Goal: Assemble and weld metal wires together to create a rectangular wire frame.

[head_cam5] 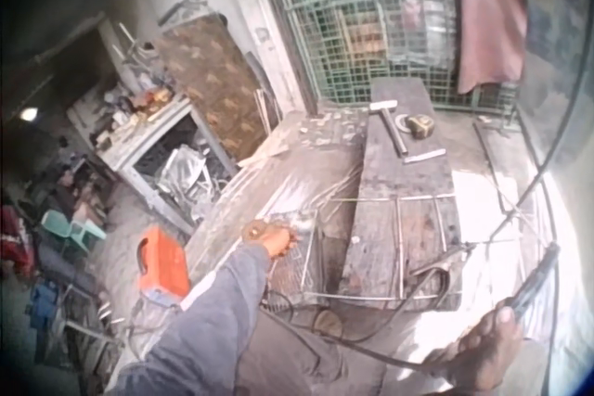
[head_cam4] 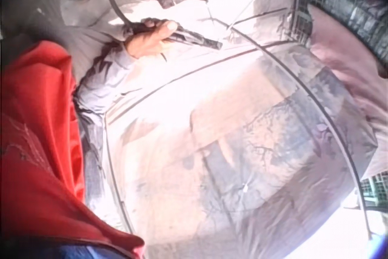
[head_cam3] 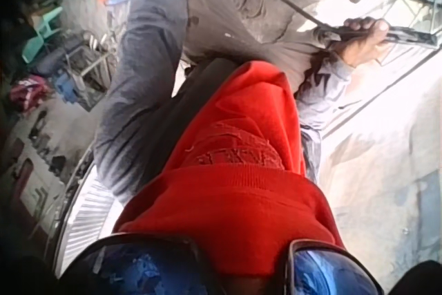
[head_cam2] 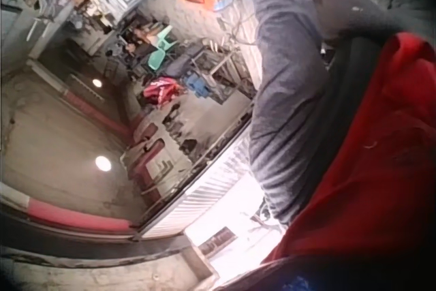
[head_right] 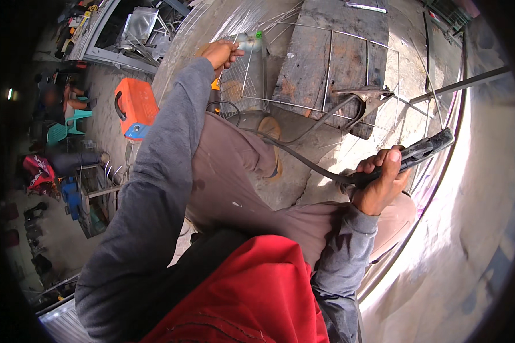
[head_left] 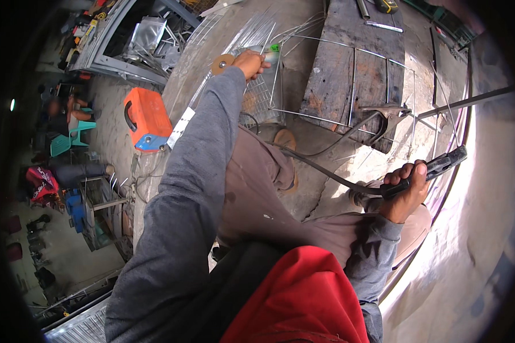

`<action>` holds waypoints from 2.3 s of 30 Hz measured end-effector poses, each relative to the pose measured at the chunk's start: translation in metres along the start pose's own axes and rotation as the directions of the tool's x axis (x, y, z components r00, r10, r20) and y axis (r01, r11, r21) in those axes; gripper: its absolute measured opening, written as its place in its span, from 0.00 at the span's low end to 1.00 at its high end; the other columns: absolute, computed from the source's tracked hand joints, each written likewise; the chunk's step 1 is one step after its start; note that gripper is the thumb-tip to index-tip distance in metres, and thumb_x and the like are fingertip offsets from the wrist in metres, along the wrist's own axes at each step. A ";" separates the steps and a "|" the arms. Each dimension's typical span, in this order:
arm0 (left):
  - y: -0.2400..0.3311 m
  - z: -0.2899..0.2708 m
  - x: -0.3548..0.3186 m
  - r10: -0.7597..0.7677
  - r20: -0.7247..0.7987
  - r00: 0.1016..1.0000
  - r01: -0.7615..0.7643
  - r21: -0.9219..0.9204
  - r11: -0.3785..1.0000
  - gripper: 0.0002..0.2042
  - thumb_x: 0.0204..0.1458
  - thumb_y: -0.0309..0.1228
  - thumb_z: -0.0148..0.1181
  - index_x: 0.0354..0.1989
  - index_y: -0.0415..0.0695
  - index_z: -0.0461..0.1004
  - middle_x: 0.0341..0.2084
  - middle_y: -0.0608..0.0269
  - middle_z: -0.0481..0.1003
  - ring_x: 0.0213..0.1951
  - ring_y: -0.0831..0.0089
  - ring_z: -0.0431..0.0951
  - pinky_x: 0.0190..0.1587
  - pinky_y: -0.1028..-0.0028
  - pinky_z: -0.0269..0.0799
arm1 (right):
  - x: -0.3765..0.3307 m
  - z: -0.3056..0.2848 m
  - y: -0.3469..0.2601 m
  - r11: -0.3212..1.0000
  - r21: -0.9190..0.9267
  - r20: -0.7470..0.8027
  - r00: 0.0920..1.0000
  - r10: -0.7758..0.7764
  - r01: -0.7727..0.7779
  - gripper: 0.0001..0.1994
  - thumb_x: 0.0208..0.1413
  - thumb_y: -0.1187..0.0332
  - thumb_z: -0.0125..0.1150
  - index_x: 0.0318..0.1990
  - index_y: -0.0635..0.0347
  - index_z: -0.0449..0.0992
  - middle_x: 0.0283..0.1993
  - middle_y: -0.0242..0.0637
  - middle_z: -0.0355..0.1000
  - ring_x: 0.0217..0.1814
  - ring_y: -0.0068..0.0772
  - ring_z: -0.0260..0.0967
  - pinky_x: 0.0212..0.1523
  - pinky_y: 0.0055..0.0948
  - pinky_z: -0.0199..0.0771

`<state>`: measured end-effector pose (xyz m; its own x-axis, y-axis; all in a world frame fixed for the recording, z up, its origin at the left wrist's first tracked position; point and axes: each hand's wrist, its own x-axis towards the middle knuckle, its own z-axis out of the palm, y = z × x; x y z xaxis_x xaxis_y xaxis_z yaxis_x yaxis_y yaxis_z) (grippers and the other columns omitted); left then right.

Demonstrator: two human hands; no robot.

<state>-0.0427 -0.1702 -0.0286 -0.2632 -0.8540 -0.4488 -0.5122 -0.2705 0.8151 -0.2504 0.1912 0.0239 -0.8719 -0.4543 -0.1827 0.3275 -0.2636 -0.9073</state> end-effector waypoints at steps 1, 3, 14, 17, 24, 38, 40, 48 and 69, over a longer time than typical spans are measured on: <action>0.000 0.001 0.003 -0.024 0.065 0.998 0.026 -0.023 0.999 0.12 0.59 0.31 0.55 0.46 0.38 0.69 0.33 0.62 0.79 0.23 0.84 0.68 0.23 0.84 0.63 | 0.000 0.000 0.000 1.000 -0.005 -0.005 1.000 0.001 -0.001 0.20 0.55 0.57 0.65 0.46 0.59 0.64 0.25 0.28 0.60 0.20 0.19 0.58 0.20 0.21 0.63; -0.014 0.000 0.020 0.011 0.064 0.998 -0.015 0.074 0.997 0.12 0.55 0.32 0.58 0.44 0.38 0.71 0.28 0.62 0.77 0.21 0.81 0.69 0.23 0.80 0.65 | 0.000 0.001 -0.001 1.000 -0.004 0.004 1.000 0.001 -0.001 0.20 0.55 0.57 0.65 0.45 0.58 0.64 0.25 0.28 0.60 0.20 0.20 0.59 0.20 0.21 0.63; -0.007 0.006 0.016 0.063 -0.030 0.998 -0.050 0.321 0.946 0.19 0.44 0.34 0.68 0.40 0.37 0.70 0.24 0.62 0.74 0.23 0.75 0.72 0.26 0.75 0.68 | -0.001 -0.001 -0.002 1.000 0.000 -0.004 1.000 0.024 -0.024 0.19 0.54 0.56 0.65 0.43 0.57 0.64 0.24 0.28 0.60 0.20 0.20 0.60 0.21 0.21 0.64; -0.004 0.013 0.011 0.084 -0.015 0.996 -0.077 0.262 0.962 0.15 0.45 0.30 0.70 0.35 0.39 0.69 0.19 0.65 0.71 0.18 0.81 0.67 0.18 0.78 0.62 | 0.000 -0.002 -0.003 1.000 -0.003 -0.016 0.999 0.029 -0.029 0.19 0.54 0.57 0.65 0.43 0.57 0.64 0.24 0.27 0.60 0.21 0.20 0.60 0.21 0.21 0.64; -0.007 0.014 0.016 0.144 -0.009 0.990 -0.134 0.306 0.943 0.24 0.41 0.32 0.75 0.42 0.38 0.67 0.25 0.61 0.73 0.26 0.76 0.72 0.29 0.75 0.68 | 0.000 0.000 -0.005 0.999 -0.005 -0.009 0.999 0.039 -0.039 0.18 0.54 0.57 0.65 0.40 0.56 0.63 0.24 0.28 0.59 0.20 0.20 0.59 0.20 0.21 0.63; -0.001 0.026 0.023 0.231 -0.007 0.973 -0.220 0.273 0.936 0.23 0.42 0.33 0.75 0.42 0.39 0.68 0.25 0.65 0.72 0.23 0.80 0.69 0.22 0.80 0.64 | 0.001 -0.006 -0.002 1.000 -0.022 0.015 1.000 0.008 -0.007 0.19 0.55 0.57 0.64 0.39 0.59 0.63 0.25 0.29 0.59 0.20 0.21 0.59 0.21 0.23 0.65; 0.001 0.027 0.024 0.194 0.005 0.981 -0.191 0.211 0.959 0.22 0.42 0.32 0.75 0.40 0.38 0.70 0.30 0.60 0.75 0.32 0.74 0.74 0.38 0.75 0.71 | 0.003 -0.007 -0.001 1.000 -0.023 0.021 1.000 -0.005 0.006 0.19 0.55 0.57 0.64 0.39 0.59 0.63 0.25 0.29 0.59 0.20 0.21 0.59 0.21 0.24 0.66; 0.011 0.028 0.015 0.162 0.030 0.986 -0.164 0.183 0.969 0.24 0.41 0.31 0.75 0.44 0.36 0.68 0.30 0.60 0.76 0.28 0.78 0.74 0.30 0.78 0.70 | 0.002 -0.004 0.000 0.996 -0.090 0.002 1.000 -0.027 0.027 0.21 0.55 0.54 0.63 0.40 0.62 0.64 0.22 0.31 0.60 0.19 0.22 0.60 0.21 0.25 0.68; 0.050 0.065 -0.031 0.239 0.101 0.966 -0.222 -0.153 0.963 0.12 0.59 0.32 0.57 0.47 0.39 0.73 0.38 0.64 0.75 0.35 0.79 0.76 0.36 0.81 0.79 | -0.001 -0.003 0.001 0.991 -0.135 0.019 1.000 -0.002 0.004 0.23 0.55 0.53 0.64 0.43 0.62 0.64 0.23 0.31 0.62 0.20 0.22 0.61 0.22 0.25 0.68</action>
<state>-0.1132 -0.1285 0.0022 -0.4588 -0.8448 -0.2753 -0.3095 -0.1385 0.9408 -0.2496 0.1936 0.0219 -0.8653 -0.4703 -0.1737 0.2717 -0.1486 -0.9509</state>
